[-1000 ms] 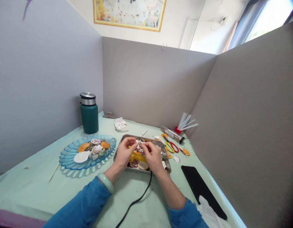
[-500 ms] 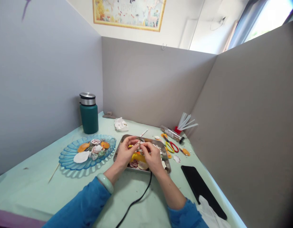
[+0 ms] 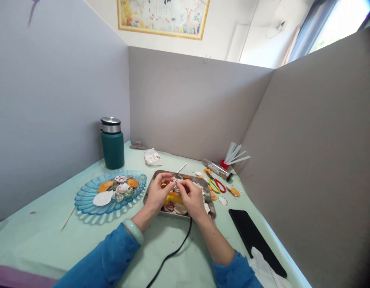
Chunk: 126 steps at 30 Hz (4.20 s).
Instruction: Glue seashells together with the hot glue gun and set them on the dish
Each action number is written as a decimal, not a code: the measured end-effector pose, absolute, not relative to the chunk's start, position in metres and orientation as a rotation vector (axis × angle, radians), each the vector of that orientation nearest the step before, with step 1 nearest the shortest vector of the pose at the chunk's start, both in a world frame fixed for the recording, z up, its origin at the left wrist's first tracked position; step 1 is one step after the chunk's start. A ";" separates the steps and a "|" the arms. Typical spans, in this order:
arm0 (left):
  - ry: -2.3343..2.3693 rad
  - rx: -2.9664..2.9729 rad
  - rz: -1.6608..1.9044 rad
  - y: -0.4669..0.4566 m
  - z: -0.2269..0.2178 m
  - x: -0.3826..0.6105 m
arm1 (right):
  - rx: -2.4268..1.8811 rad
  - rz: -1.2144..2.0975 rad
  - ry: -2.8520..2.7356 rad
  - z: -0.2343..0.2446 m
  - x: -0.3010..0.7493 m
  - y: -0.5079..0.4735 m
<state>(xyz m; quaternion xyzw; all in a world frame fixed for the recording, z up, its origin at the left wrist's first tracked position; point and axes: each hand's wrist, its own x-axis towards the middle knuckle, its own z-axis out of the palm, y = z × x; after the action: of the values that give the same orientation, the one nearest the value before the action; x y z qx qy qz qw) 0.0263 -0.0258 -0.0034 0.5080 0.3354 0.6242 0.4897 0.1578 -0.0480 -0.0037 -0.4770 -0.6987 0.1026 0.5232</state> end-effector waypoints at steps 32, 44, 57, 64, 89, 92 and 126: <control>0.830 1.252 1.497 -0.029 0.000 0.027 | -1.145 0.275 -1.650 -0.002 0.158 -0.050; 0.846 1.256 1.497 -0.031 0.002 0.027 | -1.150 0.253 -1.671 -0.001 0.159 -0.051; 0.835 1.282 1.486 -0.031 0.002 0.027 | -1.150 0.238 -1.655 0.000 0.158 -0.052; 0.884 1.250 1.545 -0.032 0.005 0.027 | -1.160 0.234 -1.624 0.000 0.158 -0.052; 0.890 1.244 1.538 -0.027 -0.003 0.026 | -1.068 0.252 -1.620 -0.001 0.157 -0.050; 0.895 1.269 1.520 -0.027 -0.003 0.026 | -1.060 0.247 -1.642 0.000 0.157 -0.051; 0.924 1.312 1.514 -0.026 -0.004 0.027 | -1.065 0.218 -1.683 -0.006 0.159 -0.047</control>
<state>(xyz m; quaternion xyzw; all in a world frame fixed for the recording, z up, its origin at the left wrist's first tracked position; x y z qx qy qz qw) 0.0265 -0.0265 -0.0041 0.5308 0.3739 0.6126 0.4508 0.1587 -0.0468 -0.0064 -0.4479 -0.7076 0.0915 0.5388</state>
